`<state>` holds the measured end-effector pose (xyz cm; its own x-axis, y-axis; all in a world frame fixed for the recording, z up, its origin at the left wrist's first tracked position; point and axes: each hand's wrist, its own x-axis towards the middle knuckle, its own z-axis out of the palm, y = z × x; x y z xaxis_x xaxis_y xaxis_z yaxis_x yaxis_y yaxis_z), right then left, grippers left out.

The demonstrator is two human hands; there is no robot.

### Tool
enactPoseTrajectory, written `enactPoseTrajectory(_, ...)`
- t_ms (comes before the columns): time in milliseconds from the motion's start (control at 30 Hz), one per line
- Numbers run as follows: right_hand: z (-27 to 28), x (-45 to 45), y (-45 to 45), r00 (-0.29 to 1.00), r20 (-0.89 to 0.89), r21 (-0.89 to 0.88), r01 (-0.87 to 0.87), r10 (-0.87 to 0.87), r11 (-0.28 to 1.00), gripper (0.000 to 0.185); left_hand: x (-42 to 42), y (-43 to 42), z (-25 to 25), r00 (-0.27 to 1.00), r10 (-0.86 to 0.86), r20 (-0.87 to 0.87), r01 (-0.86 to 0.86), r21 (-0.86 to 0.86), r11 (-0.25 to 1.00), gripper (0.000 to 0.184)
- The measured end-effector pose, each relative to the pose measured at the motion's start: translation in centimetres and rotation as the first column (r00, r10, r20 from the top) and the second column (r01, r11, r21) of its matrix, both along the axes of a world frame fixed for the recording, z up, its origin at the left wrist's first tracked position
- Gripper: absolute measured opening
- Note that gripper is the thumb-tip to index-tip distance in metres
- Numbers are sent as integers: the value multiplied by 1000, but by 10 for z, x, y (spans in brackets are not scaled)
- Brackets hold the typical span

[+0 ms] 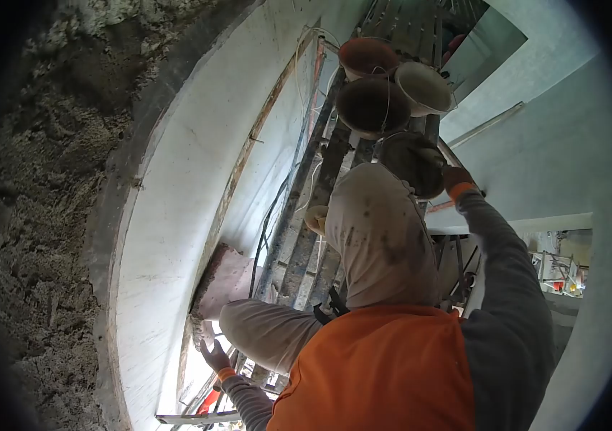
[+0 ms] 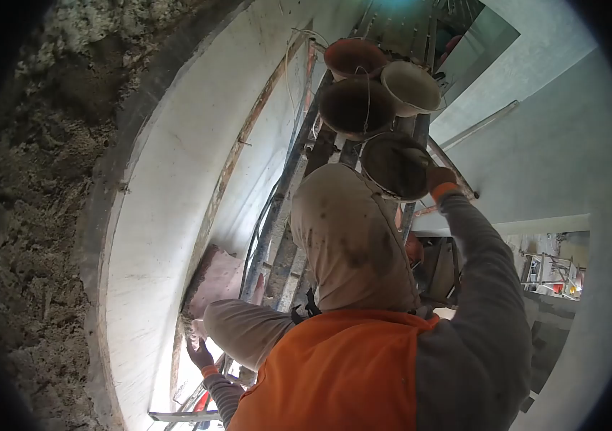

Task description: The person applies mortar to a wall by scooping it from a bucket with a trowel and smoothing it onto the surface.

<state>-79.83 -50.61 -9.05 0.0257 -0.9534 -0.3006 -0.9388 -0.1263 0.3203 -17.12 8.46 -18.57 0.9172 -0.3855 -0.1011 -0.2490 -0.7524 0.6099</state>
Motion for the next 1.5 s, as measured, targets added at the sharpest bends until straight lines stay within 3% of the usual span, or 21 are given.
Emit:
enactPoseTrajectory(67, -28, 1, -9, 1000, -30, 77, 1, 1, 997, 15, -10, -11, 35, 1000, 10, 13, -12, 95, 995, 52)
enactPoseTrajectory(133, -40, 13, 1, 999, -36, 228, 8, 0, 974, 12, -10, 10, 32, 999, 45, -29, -41, 102, 994, 52)
enactPoseTrajectory(167, -36, 20, 2, 978, 78, 357, 155, -195, 921, 11, -8, 25, 30, 997, 62, -49, -56, 105, 993, 52)
enactPoseTrajectory(233, 8, 42, 1, 793, 200, 625, 349, -575, 698, 10, -16, 44, 29, 996, 89, -7, -86, 164, 983, 53)
enactPoseTrajectory(333, -34, 29, -12, 628, 249, 721, 388, -737, 574, 14, -29, 61, 21, 996, 84, 13, -85, 198, 976, 51)
enactPoseTrajectory(367, -38, 25, -16, 523, 288, 740, 410, -802, 533, 14, -29, 62, 17, 998, 46, 48, -56, 243, 968, 50)
enactPoseTrajectory(467, -30, 28, 0, 160, 408, 810, 390, -899, 437, 20, -11, 54, 7, 999, 26, -38, -19, 168, 986, 49)
enactPoseTrajectory(567, -44, 7, 28, -161, 463, 871, 266, -872, 414, 23, 4, 6, 36, 998, -64, 21, 59, 188, 980, 48)
enactPoseTrajectory(600, -39, 13, 41, -128, 544, 819, 297, -829, 491, 21, 19, 5, 29, 992, -92, 82, 74, 210, 975, 47)
enactPoseTrajectory(700, -5, 33, 67, -197, 542, 815, 361, -817, 453, 18, 46, -30, 51, 990, -126, 63, 114, 170, 979, 48)
enactPoseTrajectory(833, 18, 47, 87, -181, 673, 712, 419, -717, 563, 15, 71, -57, 67, 969, -193, 153, 165, 177, 970, 49)
enactPoseTrajectory(933, 35, 53, 93, -325, 637, 755, 448, -699, 479, 17, 74, -76, 71, 966, -207, 154, 194, 96, 976, 49)
enactPoseTrajectory(1033, 34, 47, 96, -378, 715, 699, 373, -588, 610, 20, 69, -86, 65, 965, -215, 149, 209, 55, 976, 49)
enactPoseTrajectory(1100, -2, 12, 88, -12, 938, 336, 260, -345, 905, 21, 67, -81, 53, 945, -257, 202, 250, 60, 966, 51)
enactPoseTrajectory(1167, 46, 41, 81, -386, 762, 633, 279, -519, 722, 21, 47, -92, 77, 980, -184, 80, 185, -1, 983, 52)
enactPoseTrajectory(1200, 49, 37, 76, -419, 786, 571, 210, -455, 794, 19, 52, -83, 67, 973, -199, 119, 201, -6, 980, 52)
enactPoseTrajectory(1233, 60, 49, 73, -525, 767, 551, 246, -369, 797, 17, 56, -74, 55, 969, -195, 154, 196, 11, 981, 52)
enactPoseTrajectory(1267, 50, 44, 64, -457, 860, 364, 241, -226, 899, 15, 55, -70, 54, 973, -171, 153, 174, -8, 985, 51)
enactPoseTrajectory(1300, 81, 62, 64, -621, 739, 452, 171, -260, 875, 16, 54, -66, 55, 977, -153, 150, 159, -26, 987, 51)
enactPoseTrajectory(1367, 133, 90, 62, -829, 479, 597, 68, -288, 799, 19, 56, -59, 57, 983, -109, 151, 113, -16, 993, 49)
enactPoseTrajectory(1500, 206, 143, 54, -791, 609, 331, 194, -52, 923, 20, 46, -51, 69, 981, -48, 186, 62, -73, 995, 50)
